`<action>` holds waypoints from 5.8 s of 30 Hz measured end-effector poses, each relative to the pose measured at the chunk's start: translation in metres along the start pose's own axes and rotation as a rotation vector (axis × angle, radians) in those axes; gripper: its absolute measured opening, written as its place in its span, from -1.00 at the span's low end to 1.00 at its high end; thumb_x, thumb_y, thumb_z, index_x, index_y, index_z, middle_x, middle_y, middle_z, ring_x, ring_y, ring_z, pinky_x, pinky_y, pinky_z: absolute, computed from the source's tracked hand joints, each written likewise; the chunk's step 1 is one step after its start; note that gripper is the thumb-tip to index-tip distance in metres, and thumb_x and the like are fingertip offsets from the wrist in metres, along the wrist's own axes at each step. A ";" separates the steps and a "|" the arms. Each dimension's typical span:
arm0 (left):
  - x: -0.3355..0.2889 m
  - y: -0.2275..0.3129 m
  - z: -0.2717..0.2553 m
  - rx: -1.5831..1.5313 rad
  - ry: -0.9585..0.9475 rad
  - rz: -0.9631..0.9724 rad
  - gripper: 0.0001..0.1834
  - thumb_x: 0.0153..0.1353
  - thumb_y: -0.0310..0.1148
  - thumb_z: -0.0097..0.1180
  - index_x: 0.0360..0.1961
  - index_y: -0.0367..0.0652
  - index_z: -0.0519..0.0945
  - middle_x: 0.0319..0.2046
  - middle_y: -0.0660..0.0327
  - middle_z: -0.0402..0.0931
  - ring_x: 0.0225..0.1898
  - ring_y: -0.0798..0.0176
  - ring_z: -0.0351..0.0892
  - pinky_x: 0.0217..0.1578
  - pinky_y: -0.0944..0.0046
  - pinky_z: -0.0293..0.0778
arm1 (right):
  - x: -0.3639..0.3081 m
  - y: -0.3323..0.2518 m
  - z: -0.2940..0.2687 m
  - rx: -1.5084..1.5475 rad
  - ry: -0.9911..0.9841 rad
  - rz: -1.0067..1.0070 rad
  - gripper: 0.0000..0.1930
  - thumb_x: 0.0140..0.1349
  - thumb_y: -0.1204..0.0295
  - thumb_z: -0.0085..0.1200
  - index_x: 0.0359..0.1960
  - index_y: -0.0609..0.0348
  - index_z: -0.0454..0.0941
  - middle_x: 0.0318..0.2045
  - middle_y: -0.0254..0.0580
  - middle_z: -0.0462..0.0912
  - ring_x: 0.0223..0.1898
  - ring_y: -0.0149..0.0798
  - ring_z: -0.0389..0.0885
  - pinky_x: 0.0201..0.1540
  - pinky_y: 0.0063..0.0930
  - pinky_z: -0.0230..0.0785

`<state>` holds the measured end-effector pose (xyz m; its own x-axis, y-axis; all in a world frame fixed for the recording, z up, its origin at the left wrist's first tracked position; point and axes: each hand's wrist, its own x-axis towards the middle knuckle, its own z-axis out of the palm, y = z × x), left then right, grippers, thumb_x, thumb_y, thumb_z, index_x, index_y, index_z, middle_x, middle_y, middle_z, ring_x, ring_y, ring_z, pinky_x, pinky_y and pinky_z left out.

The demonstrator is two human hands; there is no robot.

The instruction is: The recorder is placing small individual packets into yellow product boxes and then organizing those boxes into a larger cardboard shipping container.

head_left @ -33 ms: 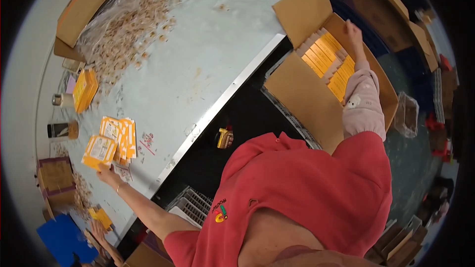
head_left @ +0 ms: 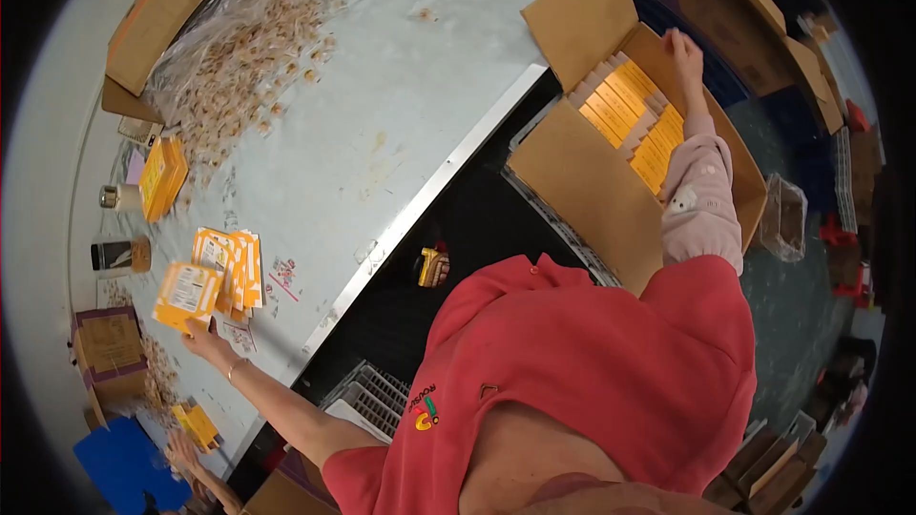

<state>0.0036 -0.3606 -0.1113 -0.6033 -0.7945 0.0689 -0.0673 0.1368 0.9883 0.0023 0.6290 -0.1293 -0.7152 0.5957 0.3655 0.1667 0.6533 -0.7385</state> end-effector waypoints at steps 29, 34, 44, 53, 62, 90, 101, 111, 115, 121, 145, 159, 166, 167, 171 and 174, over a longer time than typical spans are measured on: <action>-0.236 0.100 0.155 0.493 -0.483 1.071 -0.57 0.16 -0.33 0.09 0.05 -0.29 0.42 -0.29 -0.01 0.57 -0.34 0.06 0.58 -0.27 0.23 0.48 | -0.211 -0.441 0.244 0.885 -1.484 -0.274 -0.83 0.14 0.45 0.09 -0.49 0.16 0.34 -0.59 -0.46 0.47 -0.53 -0.62 0.38 -0.49 -0.68 0.24; -0.236 0.094 0.153 -0.008 -0.840 0.101 -0.61 0.22 -0.20 0.08 -0.14 -0.37 0.53 -0.35 0.22 0.60 -0.33 0.41 0.53 -0.31 0.38 0.46 | -0.205 -0.464 0.221 0.680 -1.208 -0.743 -0.87 0.16 0.44 0.08 -0.36 0.24 0.43 -0.51 -0.38 0.52 -0.45 -0.53 0.46 -0.39 -0.65 0.33; -0.254 0.106 0.158 -0.553 -0.831 -0.096 -0.50 0.38 -0.22 -0.24 0.28 -0.12 0.06 0.09 0.17 0.30 0.08 0.36 0.32 0.06 0.37 0.30 | -0.242 -0.411 0.187 0.349 -0.724 -0.685 -0.62 0.20 0.45 0.01 0.06 0.29 0.40 -0.09 0.03 0.43 -0.19 -0.12 0.51 -0.14 -0.42 0.37; -0.272 0.100 0.179 -0.387 -0.583 -0.021 -0.65 0.38 -0.15 -0.23 -0.33 -0.22 0.43 -0.48 0.34 0.40 -0.40 0.54 0.26 -0.37 0.47 0.30 | -0.277 -0.389 0.232 0.917 -0.628 -0.295 -0.83 0.22 0.46 0.03 -0.39 0.37 0.53 -0.20 -0.11 0.44 -0.35 -0.43 0.45 -0.34 -0.59 0.32; -0.277 0.110 0.178 -0.150 -0.363 0.341 -0.59 0.36 -0.24 -0.22 -0.19 -0.46 0.48 -0.14 -0.04 0.50 -0.16 0.15 0.50 -0.12 0.28 0.38 | -0.281 -0.402 0.230 1.067 -0.664 -0.228 -0.73 0.26 0.44 0.00 -0.59 0.29 0.37 -0.30 -0.30 0.40 -0.33 -0.54 0.29 -0.24 -0.70 0.18; -0.282 0.069 0.173 -0.315 -0.581 0.264 -0.45 0.10 -0.18 0.24 0.00 -0.22 0.30 -0.18 0.23 0.44 -0.15 0.34 0.44 -0.10 0.36 0.40 | -0.266 -0.376 0.256 1.325 -1.088 0.193 -0.57 0.11 0.55 -0.07 0.06 0.22 0.21 -0.15 -0.16 0.44 -0.12 -0.38 0.43 -0.01 -0.52 0.27; -0.252 0.037 0.168 -0.528 -0.571 -0.065 -0.55 0.29 -0.15 -0.03 0.02 -0.28 0.27 -0.16 0.14 0.43 -0.13 0.38 0.38 -0.13 0.40 0.37 | -0.260 -0.403 0.249 0.839 -1.260 -0.534 -0.28 0.16 0.25 0.05 0.30 0.22 0.02 0.28 0.00 0.12 0.29 -0.14 0.11 0.29 -0.36 -0.06; -0.206 0.031 0.122 -0.521 -0.063 -0.208 -0.40 0.32 -0.22 -0.10 0.24 -0.27 0.00 -0.01 0.05 0.33 -0.01 0.30 0.34 -0.01 0.33 0.32 | -0.175 -0.480 0.483 -0.146 -0.949 -0.661 -0.29 0.15 -0.08 -0.07 0.29 -0.05 0.11 0.28 -0.07 0.12 0.30 0.02 0.05 0.25 0.04 -0.12; -0.203 0.020 0.109 -0.175 0.007 0.035 -0.34 0.30 -0.40 -0.07 0.32 -0.22 -0.10 0.12 -0.04 0.22 0.01 0.24 0.34 0.02 0.29 0.30 | -0.212 -0.434 0.511 -0.186 -0.437 -1.007 -0.36 0.14 -0.01 -0.03 0.25 -0.13 0.18 0.21 -0.13 0.23 0.25 -0.01 0.12 0.14 0.19 -0.10; -0.185 0.012 0.060 0.287 -0.084 0.100 -0.37 0.29 -0.28 -0.06 0.29 -0.26 0.02 0.06 -0.11 0.32 0.00 0.23 0.39 -0.03 0.30 0.33 | -0.234 -0.383 0.424 -0.146 -0.658 -1.153 -0.42 0.20 0.09 -0.06 0.26 -0.17 0.17 0.22 -0.13 0.23 0.27 -0.01 0.12 0.15 0.23 -0.14; -0.187 0.006 0.300 0.700 -0.752 0.760 -0.48 0.16 0.10 -0.07 0.10 0.16 0.45 0.28 0.07 0.09 0.31 -0.25 -0.09 0.21 -0.29 -0.22 | -0.148 -0.296 0.361 -0.196 -0.616 -0.941 -0.59 0.24 0.16 -0.08 0.12 -0.11 0.37 0.19 -0.24 0.32 0.28 -0.06 0.12 0.21 0.12 -0.16; -0.176 0.044 0.187 0.141 -0.534 0.378 -0.54 0.34 -0.12 -0.27 0.11 -0.17 0.39 0.18 -0.02 0.24 0.28 -0.01 0.07 0.26 0.12 -0.04 | -0.160 -0.323 0.285 0.431 -0.800 -0.492 -0.70 0.15 0.59 -0.18 -0.11 0.22 0.52 -0.16 -0.02 0.58 -0.20 -0.16 0.60 -0.14 -0.49 0.41; -0.219 0.021 0.225 0.419 -0.512 0.773 -0.56 0.24 -0.06 -0.05 0.06 -0.05 0.46 0.15 0.06 0.30 0.20 -0.06 0.17 0.18 -0.14 0.04 | -0.151 -0.344 0.364 0.597 -0.778 -0.372 -0.68 0.14 0.62 -0.21 -0.11 0.24 0.52 -0.14 -0.09 0.58 -0.20 -0.29 0.59 -0.15 -0.50 0.42; -0.236 0.024 0.239 0.406 -0.521 0.781 -0.56 0.24 -0.06 -0.05 0.06 -0.05 0.46 0.15 0.06 0.30 0.20 -0.06 0.17 0.18 -0.14 0.04 | -0.149 -0.348 0.379 0.600 -0.725 -0.406 -0.66 0.09 0.62 -0.20 -0.10 0.23 0.52 -0.11 -0.03 0.56 -0.12 -0.22 0.58 -0.07 -0.40 0.41; -0.259 0.012 0.257 0.761 -0.644 0.905 -0.57 0.18 -0.06 0.01 0.06 0.09 0.47 0.18 0.07 0.25 0.24 -0.20 0.05 0.11 -0.38 -0.06 | -0.176 -0.356 0.426 -0.142 -0.586 -1.179 -0.73 0.07 0.47 -0.01 -0.15 0.16 0.50 -0.08 -0.13 0.50 0.00 -0.06 0.42 0.09 -0.19 0.22; -0.254 -0.005 0.241 0.789 -0.692 0.884 -0.52 0.15 -0.03 0.02 0.08 0.09 0.46 0.21 0.08 0.21 0.27 -0.22 -0.02 0.11 -0.43 -0.11 | -0.210 -0.346 0.413 0.006 -0.563 -1.050 -0.79 0.06 0.47 0.00 -0.23 0.16 0.51 -0.17 -0.17 0.51 -0.06 -0.06 0.43 0.05 -0.20 0.23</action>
<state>-0.0347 -0.0168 -0.1663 -0.9351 0.1555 0.3183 0.2538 0.9209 0.2958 -0.1852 0.0849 -0.1845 -0.6972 -0.5191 0.4944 -0.6807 0.6957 -0.2294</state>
